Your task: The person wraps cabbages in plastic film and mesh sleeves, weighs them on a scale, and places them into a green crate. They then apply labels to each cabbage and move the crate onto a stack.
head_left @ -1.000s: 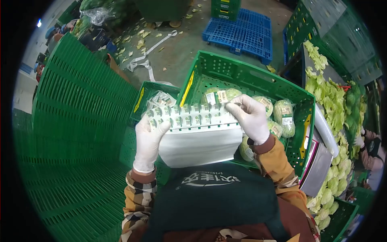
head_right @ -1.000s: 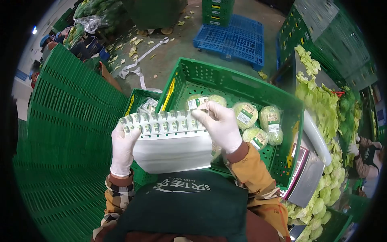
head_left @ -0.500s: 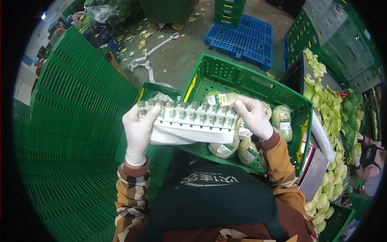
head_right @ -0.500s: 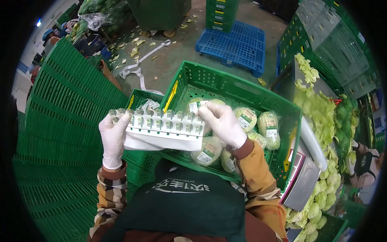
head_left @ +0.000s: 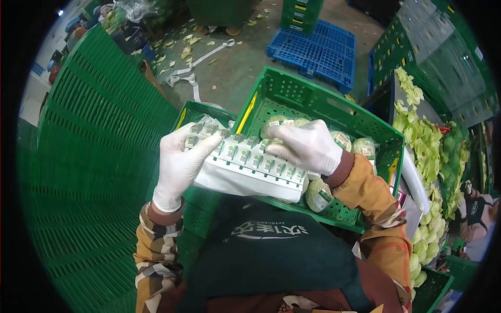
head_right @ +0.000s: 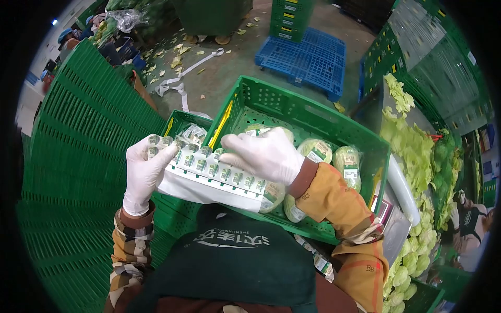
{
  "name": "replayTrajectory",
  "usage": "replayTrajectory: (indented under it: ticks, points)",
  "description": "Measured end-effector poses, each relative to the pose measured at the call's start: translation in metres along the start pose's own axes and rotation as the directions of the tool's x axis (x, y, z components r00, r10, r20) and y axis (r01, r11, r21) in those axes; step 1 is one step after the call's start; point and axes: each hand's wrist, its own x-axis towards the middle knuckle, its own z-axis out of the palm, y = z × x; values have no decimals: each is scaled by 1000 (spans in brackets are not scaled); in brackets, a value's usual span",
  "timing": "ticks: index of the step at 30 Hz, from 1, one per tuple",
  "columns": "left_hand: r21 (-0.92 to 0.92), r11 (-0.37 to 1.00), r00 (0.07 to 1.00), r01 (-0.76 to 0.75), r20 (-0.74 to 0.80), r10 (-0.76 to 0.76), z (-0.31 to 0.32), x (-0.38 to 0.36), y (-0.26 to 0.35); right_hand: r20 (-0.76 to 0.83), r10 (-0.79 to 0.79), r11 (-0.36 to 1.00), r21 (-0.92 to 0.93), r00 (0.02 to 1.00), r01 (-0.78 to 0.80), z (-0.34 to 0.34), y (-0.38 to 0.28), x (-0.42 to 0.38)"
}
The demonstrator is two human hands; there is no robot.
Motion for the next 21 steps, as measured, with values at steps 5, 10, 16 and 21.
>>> replayTrajectory:
  ticks: [5, 10, 16, 21]
  points:
    - [26, 999, 999, 41, -7, -41, 2, 4, -7, -127, -158, 987, 5, 979, 160, 10, 2, -3]
    - [-70, 985, 987, 160, -14, -162, -3, 12, -49, -329, 373, 777, 621, 867, -98, 12, -6, -3]
    - [81, 977, 976, 197, 77, -203, 8, 6, -58, 123, 563, 394, 830, 817, -396, 32, 18, 8]
    - [127, 965, 964, 230, 105, -244, 16, 10, -65, 146, 457, 367, 867, 877, -336, 56, -7, 10]
